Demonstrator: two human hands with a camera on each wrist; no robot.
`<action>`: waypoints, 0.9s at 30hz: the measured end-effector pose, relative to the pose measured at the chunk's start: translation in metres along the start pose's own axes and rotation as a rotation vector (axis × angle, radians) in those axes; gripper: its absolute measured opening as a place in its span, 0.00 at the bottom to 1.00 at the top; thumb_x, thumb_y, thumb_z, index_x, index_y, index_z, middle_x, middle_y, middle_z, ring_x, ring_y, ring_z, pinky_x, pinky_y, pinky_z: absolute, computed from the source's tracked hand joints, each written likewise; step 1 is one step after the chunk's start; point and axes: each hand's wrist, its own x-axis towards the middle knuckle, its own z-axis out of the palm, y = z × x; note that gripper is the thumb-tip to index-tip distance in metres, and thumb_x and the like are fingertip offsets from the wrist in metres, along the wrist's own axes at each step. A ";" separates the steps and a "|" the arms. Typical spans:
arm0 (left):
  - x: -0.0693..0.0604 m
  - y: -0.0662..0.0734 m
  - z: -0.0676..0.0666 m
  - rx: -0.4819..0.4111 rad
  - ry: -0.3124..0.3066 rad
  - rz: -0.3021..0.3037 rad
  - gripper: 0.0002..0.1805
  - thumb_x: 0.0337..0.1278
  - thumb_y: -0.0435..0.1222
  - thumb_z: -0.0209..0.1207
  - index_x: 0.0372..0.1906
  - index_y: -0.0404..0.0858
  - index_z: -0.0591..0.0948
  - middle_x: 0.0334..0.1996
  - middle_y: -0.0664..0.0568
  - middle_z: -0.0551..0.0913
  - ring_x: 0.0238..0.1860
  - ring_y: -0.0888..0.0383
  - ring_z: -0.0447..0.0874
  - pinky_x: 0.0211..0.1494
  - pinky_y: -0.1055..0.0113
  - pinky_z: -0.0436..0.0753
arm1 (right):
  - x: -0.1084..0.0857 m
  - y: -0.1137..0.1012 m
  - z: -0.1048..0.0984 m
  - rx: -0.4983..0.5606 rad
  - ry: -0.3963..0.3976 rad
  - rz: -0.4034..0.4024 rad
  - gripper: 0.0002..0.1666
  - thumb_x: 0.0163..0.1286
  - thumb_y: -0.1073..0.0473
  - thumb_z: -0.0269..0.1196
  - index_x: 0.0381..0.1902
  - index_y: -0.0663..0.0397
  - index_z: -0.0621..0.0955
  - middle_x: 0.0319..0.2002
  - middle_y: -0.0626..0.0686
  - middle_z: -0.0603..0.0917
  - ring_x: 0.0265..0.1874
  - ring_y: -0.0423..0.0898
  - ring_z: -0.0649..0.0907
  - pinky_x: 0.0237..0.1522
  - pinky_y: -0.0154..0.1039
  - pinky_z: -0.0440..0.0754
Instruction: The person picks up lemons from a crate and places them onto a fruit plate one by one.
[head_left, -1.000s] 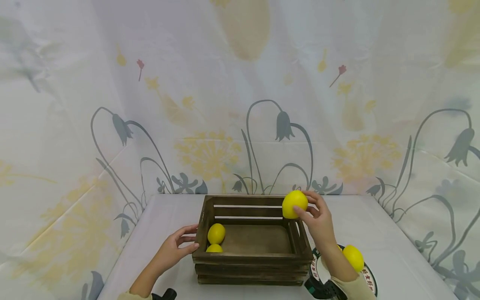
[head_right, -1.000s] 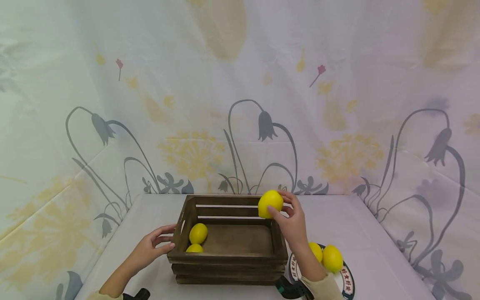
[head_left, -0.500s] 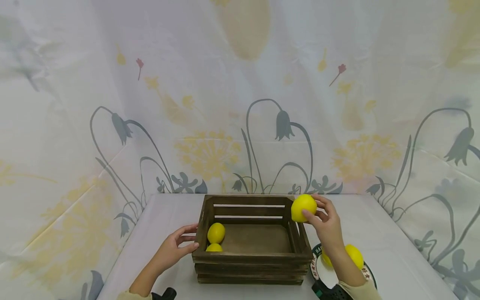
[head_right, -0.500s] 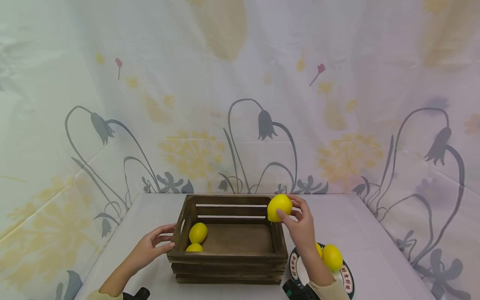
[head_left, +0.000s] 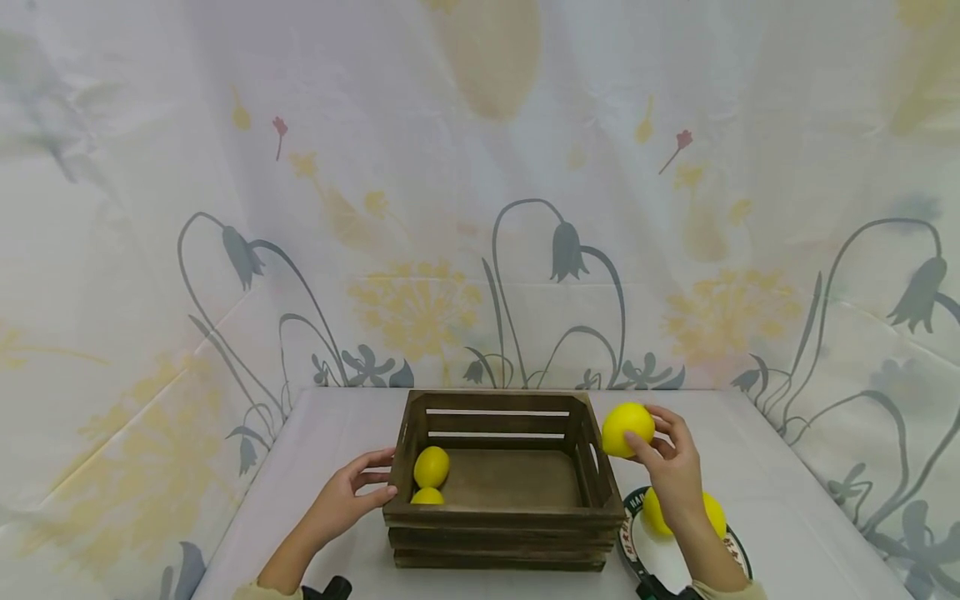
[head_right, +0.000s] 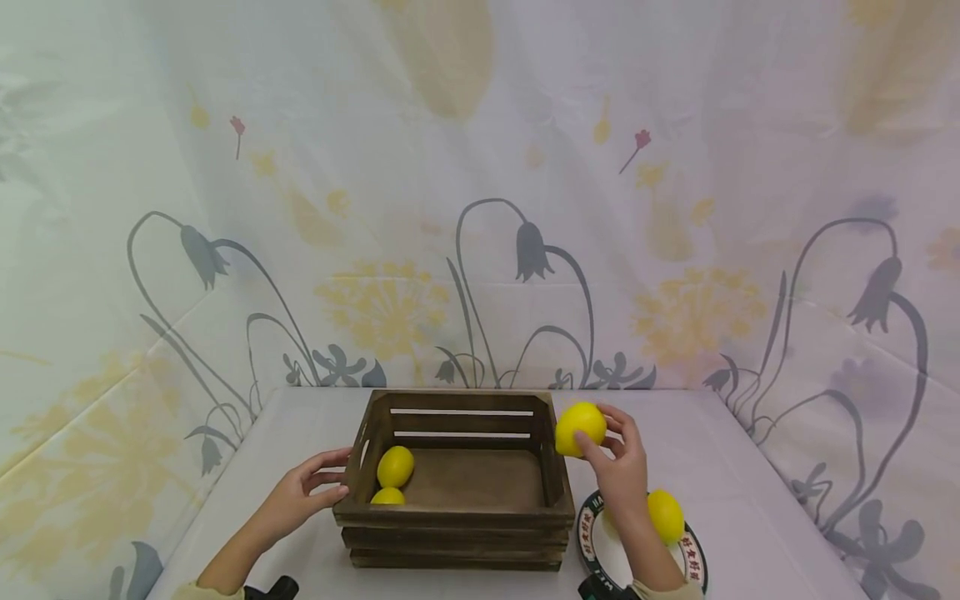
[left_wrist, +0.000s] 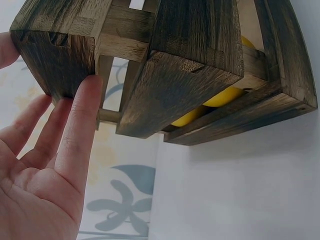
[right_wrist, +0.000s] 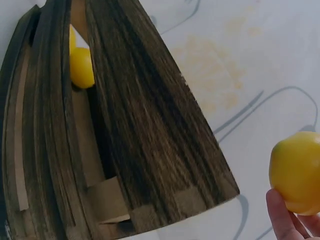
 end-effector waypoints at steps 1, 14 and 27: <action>0.000 0.001 0.000 -0.001 -0.001 0.003 0.30 0.56 0.36 0.62 0.63 0.32 0.68 0.57 0.35 0.71 0.52 0.42 0.74 0.45 0.65 0.80 | -0.001 0.001 -0.001 -0.005 0.002 0.003 0.27 0.66 0.66 0.60 0.60 0.64 0.65 0.48 0.55 0.66 0.34 0.38 0.78 0.35 0.29 0.80; 0.000 -0.001 0.000 0.002 0.002 -0.003 0.30 0.55 0.36 0.63 0.63 0.33 0.68 0.56 0.36 0.71 0.52 0.41 0.74 0.45 0.65 0.80 | -0.005 0.016 -0.015 -0.054 0.011 0.039 0.29 0.67 0.64 0.59 0.62 0.63 0.63 0.50 0.57 0.66 0.34 0.36 0.78 0.34 0.28 0.80; 0.001 -0.003 0.000 0.019 0.006 0.001 0.30 0.55 0.37 0.63 0.62 0.33 0.69 0.56 0.36 0.71 0.52 0.41 0.74 0.46 0.63 0.80 | -0.012 0.032 -0.025 -0.106 0.022 0.140 0.30 0.68 0.61 0.59 0.64 0.61 0.62 0.54 0.60 0.65 0.34 0.32 0.78 0.34 0.26 0.79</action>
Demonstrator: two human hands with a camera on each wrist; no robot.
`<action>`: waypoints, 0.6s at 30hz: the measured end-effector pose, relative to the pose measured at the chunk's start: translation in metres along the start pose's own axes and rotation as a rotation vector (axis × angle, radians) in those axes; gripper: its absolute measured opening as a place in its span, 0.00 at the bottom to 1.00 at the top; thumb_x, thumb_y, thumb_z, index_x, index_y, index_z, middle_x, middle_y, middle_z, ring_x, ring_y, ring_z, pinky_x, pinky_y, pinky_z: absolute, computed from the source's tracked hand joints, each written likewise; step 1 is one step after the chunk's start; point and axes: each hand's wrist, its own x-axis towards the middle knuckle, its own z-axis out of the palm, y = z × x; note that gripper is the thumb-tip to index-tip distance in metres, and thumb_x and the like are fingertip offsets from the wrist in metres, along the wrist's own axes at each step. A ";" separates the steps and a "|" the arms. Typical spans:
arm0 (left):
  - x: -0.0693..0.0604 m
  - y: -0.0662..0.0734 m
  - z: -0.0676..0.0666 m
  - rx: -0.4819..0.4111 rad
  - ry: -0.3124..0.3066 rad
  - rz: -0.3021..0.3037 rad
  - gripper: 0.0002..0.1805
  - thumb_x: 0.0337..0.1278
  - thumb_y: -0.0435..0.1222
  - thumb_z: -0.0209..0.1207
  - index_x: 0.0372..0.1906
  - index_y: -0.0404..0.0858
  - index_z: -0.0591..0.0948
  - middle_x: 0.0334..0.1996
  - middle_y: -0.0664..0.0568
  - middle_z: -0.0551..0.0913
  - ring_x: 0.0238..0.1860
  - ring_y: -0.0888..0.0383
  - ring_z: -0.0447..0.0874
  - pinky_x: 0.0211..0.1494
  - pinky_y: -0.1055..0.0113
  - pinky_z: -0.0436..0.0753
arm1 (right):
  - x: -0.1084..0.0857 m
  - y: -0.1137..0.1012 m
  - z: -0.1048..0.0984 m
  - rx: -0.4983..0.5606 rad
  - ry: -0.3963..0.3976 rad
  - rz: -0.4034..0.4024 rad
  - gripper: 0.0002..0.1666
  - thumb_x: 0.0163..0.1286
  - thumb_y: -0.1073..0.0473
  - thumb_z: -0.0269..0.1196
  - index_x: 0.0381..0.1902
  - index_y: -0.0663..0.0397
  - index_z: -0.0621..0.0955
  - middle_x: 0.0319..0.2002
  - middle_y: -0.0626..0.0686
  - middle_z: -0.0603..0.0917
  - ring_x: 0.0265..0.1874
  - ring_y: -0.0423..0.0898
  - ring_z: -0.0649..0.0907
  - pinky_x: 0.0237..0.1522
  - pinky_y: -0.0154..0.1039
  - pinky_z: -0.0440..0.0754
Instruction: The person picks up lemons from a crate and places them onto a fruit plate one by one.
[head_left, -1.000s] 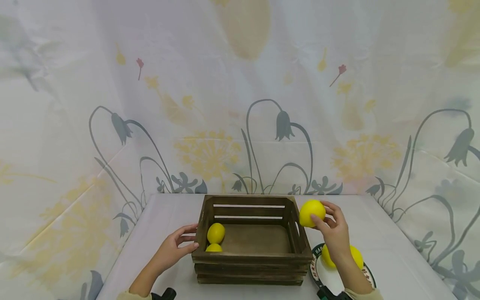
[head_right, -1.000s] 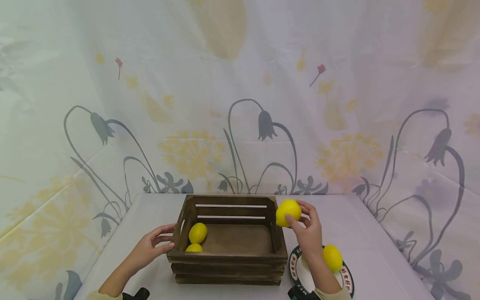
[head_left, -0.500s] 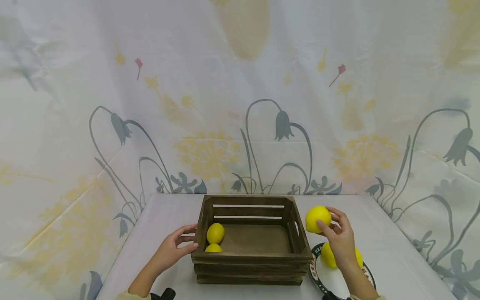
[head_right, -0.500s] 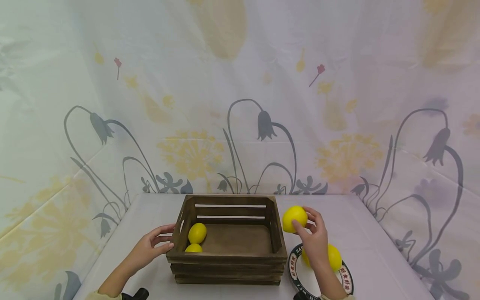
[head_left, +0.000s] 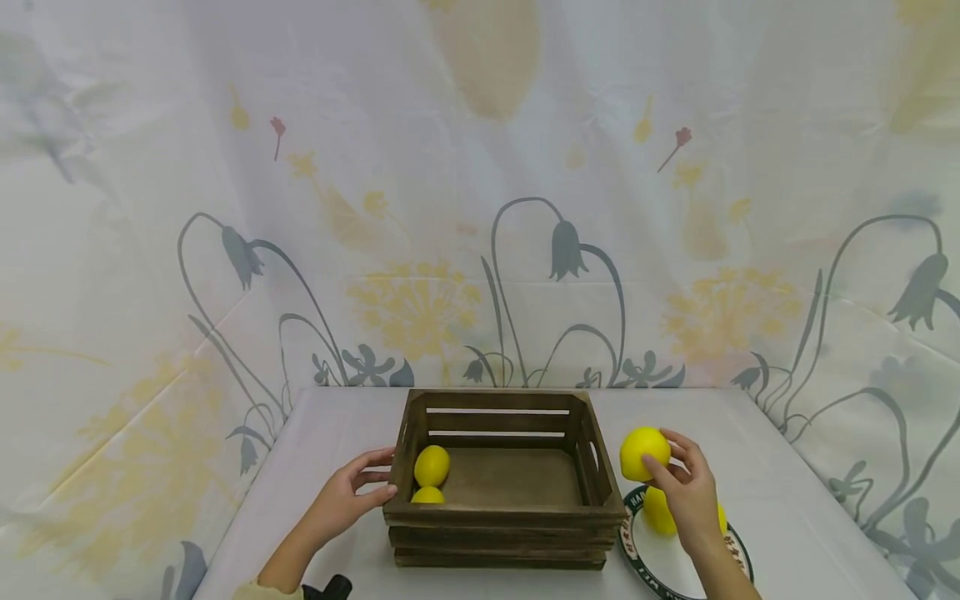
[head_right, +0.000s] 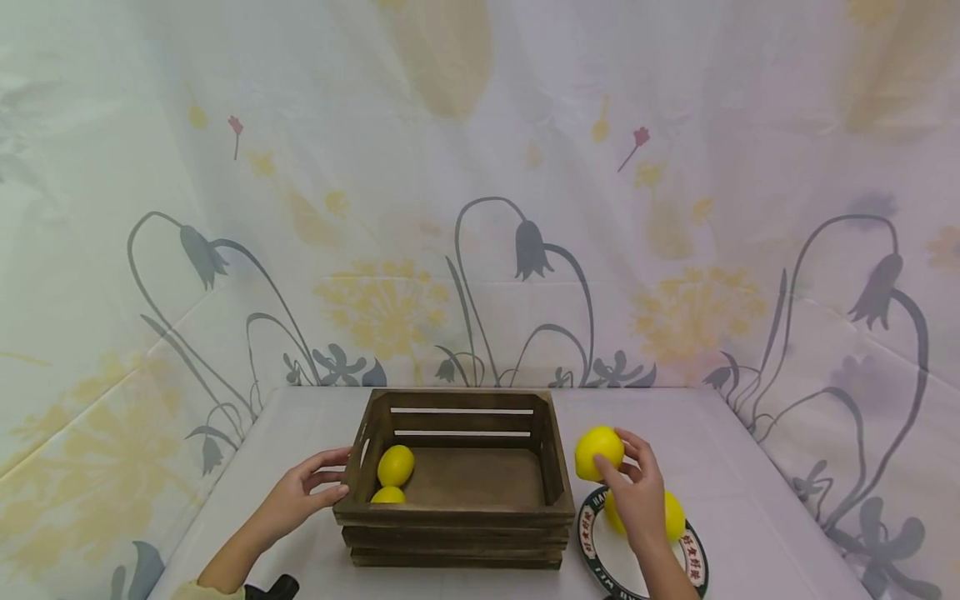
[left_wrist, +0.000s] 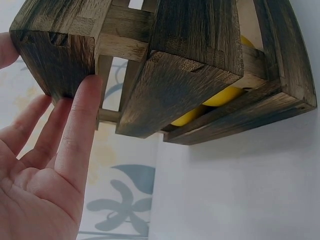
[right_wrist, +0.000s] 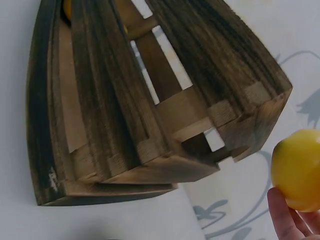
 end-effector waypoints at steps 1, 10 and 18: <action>0.000 0.000 0.000 -0.001 -0.001 0.002 0.30 0.55 0.36 0.63 0.62 0.32 0.68 0.56 0.36 0.71 0.52 0.41 0.74 0.46 0.63 0.80 | 0.000 0.002 -0.001 -0.001 0.002 0.010 0.30 0.68 0.60 0.59 0.64 0.61 0.62 0.54 0.60 0.65 0.34 0.32 0.78 0.34 0.26 0.79; 0.000 0.000 0.000 -0.016 -0.015 0.012 0.30 0.56 0.36 0.62 0.63 0.31 0.68 0.56 0.35 0.71 0.52 0.42 0.74 0.46 0.64 0.80 | -0.002 0.014 -0.004 -0.008 0.005 0.056 0.32 0.67 0.58 0.60 0.64 0.61 0.63 0.55 0.62 0.65 0.33 0.32 0.79 0.34 0.29 0.80; -0.001 0.001 -0.001 -0.035 -0.020 0.020 0.30 0.57 0.34 0.61 0.64 0.31 0.66 0.57 0.35 0.70 0.52 0.42 0.74 0.45 0.65 0.80 | -0.006 0.026 -0.003 -0.067 0.012 0.126 0.32 0.67 0.54 0.60 0.64 0.58 0.64 0.56 0.61 0.67 0.33 0.31 0.78 0.35 0.30 0.80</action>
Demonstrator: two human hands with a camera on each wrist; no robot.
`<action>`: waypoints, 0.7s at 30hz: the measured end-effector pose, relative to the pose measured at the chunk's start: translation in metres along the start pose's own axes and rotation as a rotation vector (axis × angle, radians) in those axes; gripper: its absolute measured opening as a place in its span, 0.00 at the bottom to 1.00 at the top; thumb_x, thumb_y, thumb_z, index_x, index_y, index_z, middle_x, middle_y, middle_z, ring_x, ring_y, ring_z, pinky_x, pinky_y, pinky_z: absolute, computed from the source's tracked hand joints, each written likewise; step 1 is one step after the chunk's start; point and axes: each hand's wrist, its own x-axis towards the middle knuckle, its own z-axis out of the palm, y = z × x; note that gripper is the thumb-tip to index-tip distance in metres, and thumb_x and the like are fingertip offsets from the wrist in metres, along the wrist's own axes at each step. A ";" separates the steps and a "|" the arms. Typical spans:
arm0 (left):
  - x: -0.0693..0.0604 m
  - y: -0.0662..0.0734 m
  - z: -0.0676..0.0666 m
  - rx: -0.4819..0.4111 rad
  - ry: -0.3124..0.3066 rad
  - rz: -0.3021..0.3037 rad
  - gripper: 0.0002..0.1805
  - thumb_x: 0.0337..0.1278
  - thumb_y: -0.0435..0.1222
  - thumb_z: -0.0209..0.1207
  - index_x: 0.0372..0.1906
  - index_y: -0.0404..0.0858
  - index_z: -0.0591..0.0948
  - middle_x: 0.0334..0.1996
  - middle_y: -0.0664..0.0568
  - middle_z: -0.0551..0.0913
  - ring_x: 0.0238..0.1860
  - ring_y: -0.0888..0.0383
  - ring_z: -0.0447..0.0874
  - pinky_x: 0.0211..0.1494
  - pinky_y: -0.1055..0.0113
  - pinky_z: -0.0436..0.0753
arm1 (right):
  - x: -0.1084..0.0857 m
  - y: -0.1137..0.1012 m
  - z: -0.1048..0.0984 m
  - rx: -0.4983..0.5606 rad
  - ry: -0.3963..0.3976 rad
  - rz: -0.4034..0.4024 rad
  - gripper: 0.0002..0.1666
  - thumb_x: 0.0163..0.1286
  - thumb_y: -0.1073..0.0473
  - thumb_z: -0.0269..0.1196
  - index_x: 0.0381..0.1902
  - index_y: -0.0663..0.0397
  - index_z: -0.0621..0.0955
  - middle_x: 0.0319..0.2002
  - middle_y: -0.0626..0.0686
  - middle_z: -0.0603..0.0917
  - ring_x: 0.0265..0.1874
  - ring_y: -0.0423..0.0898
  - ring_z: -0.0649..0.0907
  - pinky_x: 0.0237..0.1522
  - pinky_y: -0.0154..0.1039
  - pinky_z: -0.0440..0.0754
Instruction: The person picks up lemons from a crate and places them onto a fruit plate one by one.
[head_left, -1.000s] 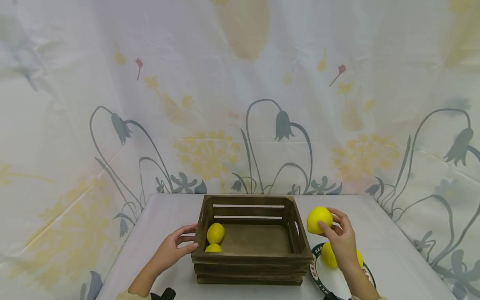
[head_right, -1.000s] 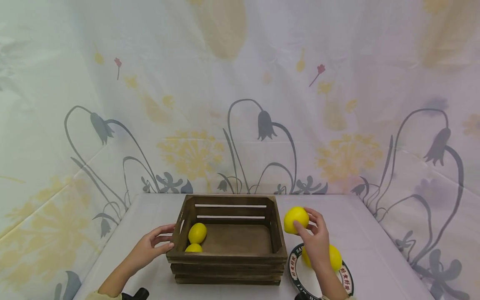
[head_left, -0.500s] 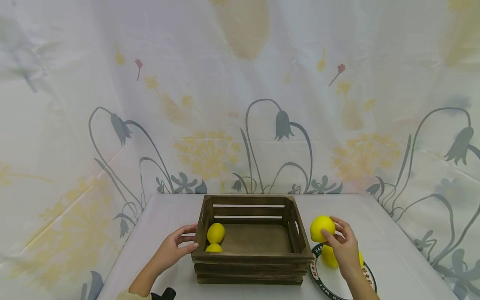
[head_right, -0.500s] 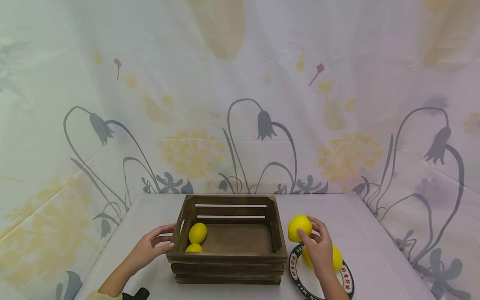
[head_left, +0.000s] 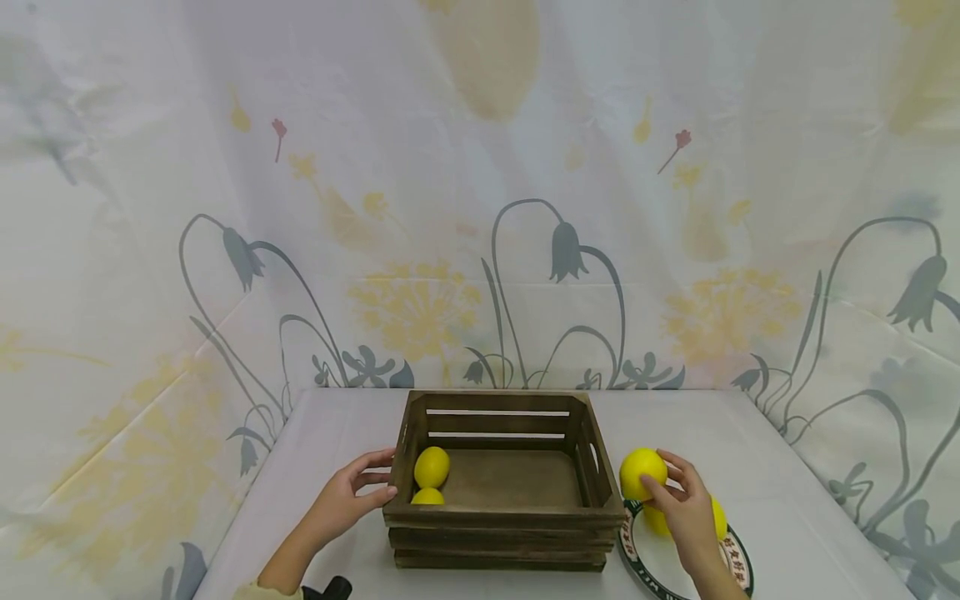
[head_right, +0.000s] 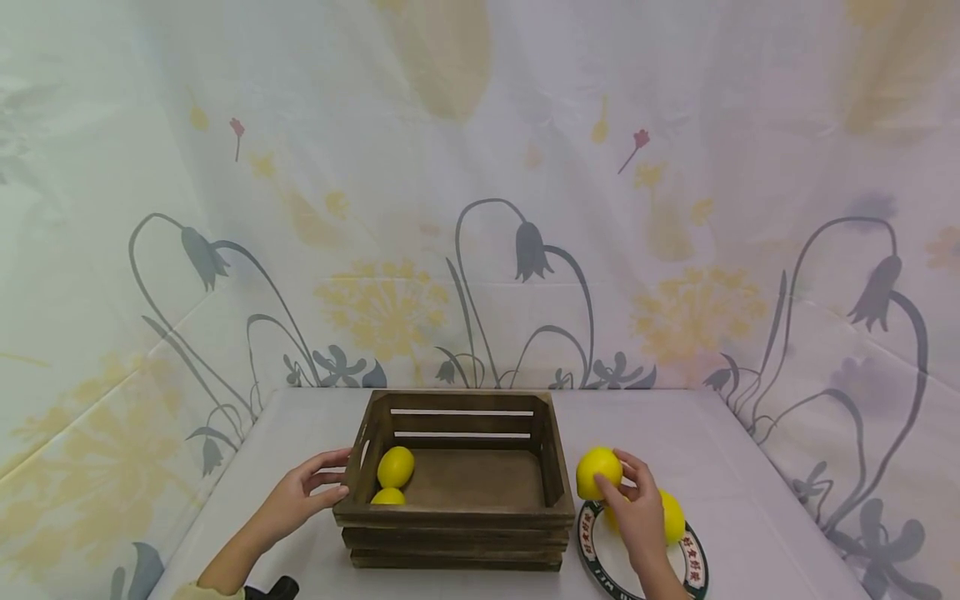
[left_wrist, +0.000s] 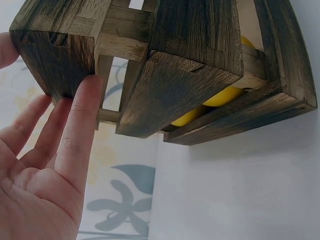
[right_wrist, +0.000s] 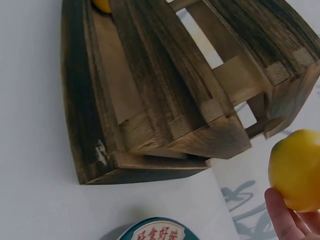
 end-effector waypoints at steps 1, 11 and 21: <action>0.000 0.000 0.000 0.000 0.002 -0.001 0.30 0.57 0.34 0.61 0.64 0.31 0.67 0.57 0.35 0.70 0.52 0.42 0.74 0.45 0.65 0.80 | 0.000 0.001 0.000 -0.007 -0.003 0.008 0.32 0.67 0.54 0.61 0.65 0.58 0.64 0.56 0.62 0.67 0.33 0.30 0.78 0.35 0.30 0.80; 0.000 0.000 0.001 0.010 0.017 0.002 0.29 0.56 0.36 0.62 0.62 0.32 0.69 0.56 0.36 0.71 0.51 0.43 0.75 0.44 0.65 0.80 | -0.006 0.012 -0.002 -0.064 -0.041 0.113 0.34 0.66 0.55 0.62 0.65 0.60 0.62 0.59 0.68 0.65 0.35 0.34 0.79 0.37 0.33 0.81; 0.000 -0.001 0.000 0.003 0.009 -0.002 0.30 0.57 0.35 0.61 0.63 0.31 0.67 0.57 0.35 0.70 0.52 0.42 0.74 0.45 0.64 0.80 | -0.005 0.024 -0.004 -0.118 -0.079 0.145 0.33 0.65 0.58 0.61 0.64 0.62 0.63 0.57 0.72 0.65 0.43 0.54 0.79 0.37 0.38 0.82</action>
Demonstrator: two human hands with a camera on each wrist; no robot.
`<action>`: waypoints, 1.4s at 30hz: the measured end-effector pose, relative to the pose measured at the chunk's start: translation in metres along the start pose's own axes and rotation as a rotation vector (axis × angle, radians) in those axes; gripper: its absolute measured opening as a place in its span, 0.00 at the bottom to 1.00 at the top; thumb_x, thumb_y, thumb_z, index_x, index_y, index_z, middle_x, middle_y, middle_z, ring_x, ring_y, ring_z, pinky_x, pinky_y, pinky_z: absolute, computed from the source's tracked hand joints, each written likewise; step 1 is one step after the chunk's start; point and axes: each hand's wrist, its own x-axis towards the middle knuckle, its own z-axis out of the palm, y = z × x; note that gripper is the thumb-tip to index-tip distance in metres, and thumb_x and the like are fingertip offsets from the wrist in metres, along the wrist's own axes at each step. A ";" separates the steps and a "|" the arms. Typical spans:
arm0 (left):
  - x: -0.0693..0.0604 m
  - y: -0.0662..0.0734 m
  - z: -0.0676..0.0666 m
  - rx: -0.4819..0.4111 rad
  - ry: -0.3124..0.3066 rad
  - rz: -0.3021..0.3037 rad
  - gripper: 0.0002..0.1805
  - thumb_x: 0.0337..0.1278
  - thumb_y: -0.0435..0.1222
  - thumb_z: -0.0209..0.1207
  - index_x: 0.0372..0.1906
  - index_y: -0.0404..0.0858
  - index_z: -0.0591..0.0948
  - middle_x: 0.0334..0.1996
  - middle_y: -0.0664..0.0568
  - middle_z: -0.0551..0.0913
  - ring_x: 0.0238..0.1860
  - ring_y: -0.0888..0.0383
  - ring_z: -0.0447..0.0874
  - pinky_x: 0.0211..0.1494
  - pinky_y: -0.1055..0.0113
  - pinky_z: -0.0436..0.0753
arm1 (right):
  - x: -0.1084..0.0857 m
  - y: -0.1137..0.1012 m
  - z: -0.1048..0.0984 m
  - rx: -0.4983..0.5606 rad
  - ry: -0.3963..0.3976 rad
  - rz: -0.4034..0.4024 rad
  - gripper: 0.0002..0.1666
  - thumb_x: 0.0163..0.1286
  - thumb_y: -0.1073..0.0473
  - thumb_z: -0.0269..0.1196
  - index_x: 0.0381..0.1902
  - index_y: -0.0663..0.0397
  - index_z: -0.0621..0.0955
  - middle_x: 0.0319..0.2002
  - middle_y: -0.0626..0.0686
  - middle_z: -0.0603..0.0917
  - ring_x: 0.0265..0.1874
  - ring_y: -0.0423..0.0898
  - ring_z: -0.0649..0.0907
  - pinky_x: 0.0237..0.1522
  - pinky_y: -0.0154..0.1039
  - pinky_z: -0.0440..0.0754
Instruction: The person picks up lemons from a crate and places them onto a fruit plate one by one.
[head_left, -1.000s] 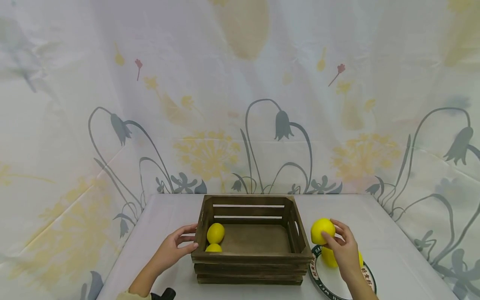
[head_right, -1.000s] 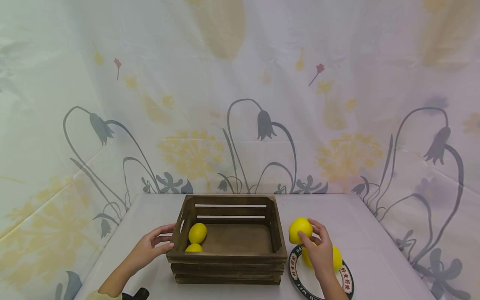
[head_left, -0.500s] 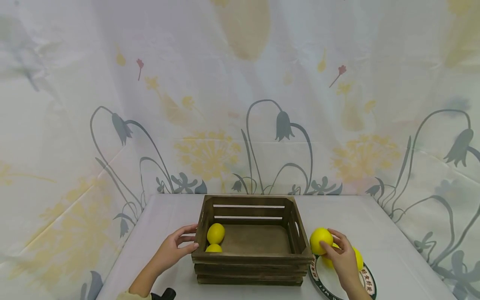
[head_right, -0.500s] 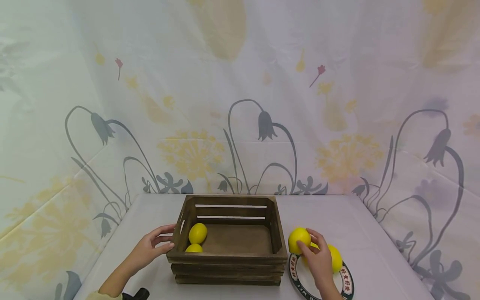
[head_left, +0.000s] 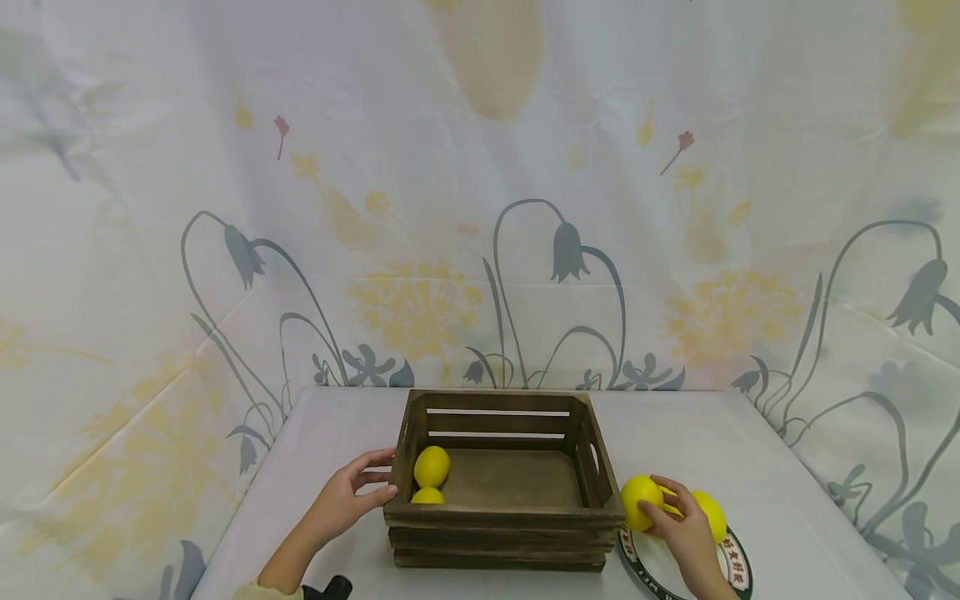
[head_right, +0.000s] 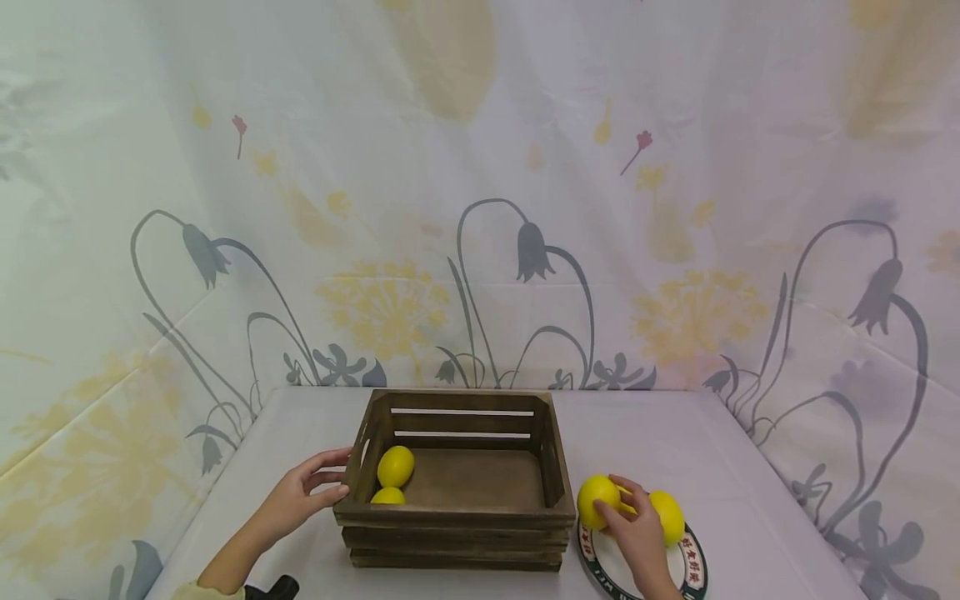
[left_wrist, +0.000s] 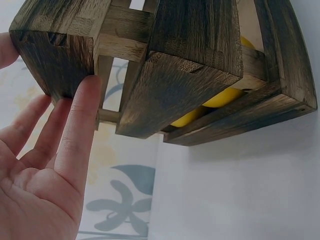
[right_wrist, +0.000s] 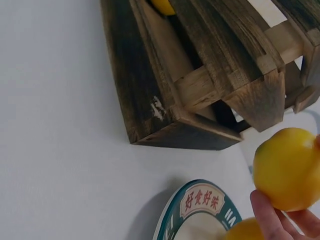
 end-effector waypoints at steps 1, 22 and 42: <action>0.000 0.000 0.000 0.002 -0.001 0.003 0.30 0.57 0.35 0.61 0.63 0.31 0.67 0.57 0.35 0.70 0.52 0.42 0.74 0.45 0.64 0.80 | 0.000 0.001 0.000 -0.002 -0.008 0.007 0.33 0.65 0.58 0.61 0.64 0.63 0.63 0.57 0.73 0.65 0.43 0.55 0.79 0.37 0.39 0.82; 0.001 -0.001 0.000 0.020 0.005 -0.031 0.31 0.55 0.38 0.63 0.63 0.34 0.68 0.57 0.36 0.70 0.53 0.41 0.73 0.46 0.64 0.80 | 0.000 0.019 -0.009 -0.154 -0.106 0.044 0.39 0.55 0.52 0.70 0.60 0.64 0.70 0.56 0.72 0.67 0.43 0.57 0.79 0.34 0.44 0.82; 0.000 0.000 0.000 0.015 0.008 -0.035 0.30 0.56 0.38 0.63 0.63 0.34 0.68 0.58 0.36 0.70 0.53 0.41 0.73 0.46 0.64 0.80 | 0.001 0.030 -0.018 -0.178 -0.120 0.049 0.39 0.53 0.58 0.71 0.59 0.69 0.68 0.53 0.75 0.69 0.41 0.60 0.79 0.33 0.46 0.83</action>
